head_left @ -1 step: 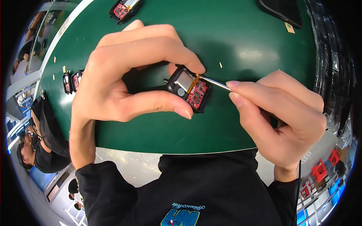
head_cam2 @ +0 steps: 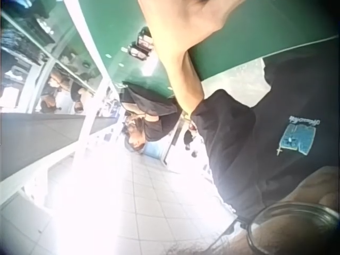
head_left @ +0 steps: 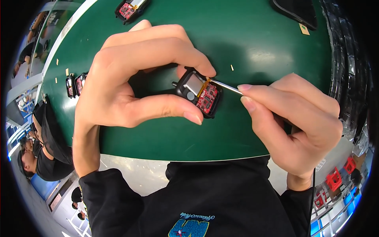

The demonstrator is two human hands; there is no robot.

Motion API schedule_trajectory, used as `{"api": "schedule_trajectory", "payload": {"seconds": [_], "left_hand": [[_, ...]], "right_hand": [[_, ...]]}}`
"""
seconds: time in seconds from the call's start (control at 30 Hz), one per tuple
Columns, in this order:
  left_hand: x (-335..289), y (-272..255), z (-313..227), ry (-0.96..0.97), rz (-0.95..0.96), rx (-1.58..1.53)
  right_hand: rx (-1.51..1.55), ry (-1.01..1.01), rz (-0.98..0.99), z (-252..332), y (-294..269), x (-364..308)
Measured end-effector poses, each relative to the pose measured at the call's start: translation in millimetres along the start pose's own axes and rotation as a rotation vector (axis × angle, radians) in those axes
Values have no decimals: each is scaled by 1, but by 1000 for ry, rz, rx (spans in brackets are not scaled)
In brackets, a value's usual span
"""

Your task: Assembling small electronic components into smartwatch housings using tweezers on a factory assembly line.

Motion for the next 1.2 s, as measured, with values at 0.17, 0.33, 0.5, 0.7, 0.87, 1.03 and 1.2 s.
{"api": "schedule_trajectory", "payload": {"seconds": [0.17,0.33,0.5,0.7,0.87,1.03,1.2], "left_hand": [[1,0,0,33,-24,-28],[2,-1,-4,46,3,1],[0,-3,-6,40,-1,27],[-1,-1,-3,30,-28,-10],[-3,-1,-3,6,-47,23],[-4,-1,-4,13,-59,30],[-2,-1,-3,32,-54,34]], "right_hand": [[-4,-4,1,-1,1,0],[-17,-83,-24,1,2,-1],[-19,-96,-21,0,1,-1],[-41,-114,-41,4,1,-2],[-81,-92,-60,6,3,-6],[-141,-185,-88,7,8,-14],[-252,-296,-104,11,16,-21]]}}
Point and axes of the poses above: each hand's wrist, its own x-axis towards the middle knuckle, its own y-axis out of the palm, z = x × y, the point moved 7 cm from there along x, towards the middle knuckle, and after that the axes turned 4 degrees about z, right-handed, at the moved point
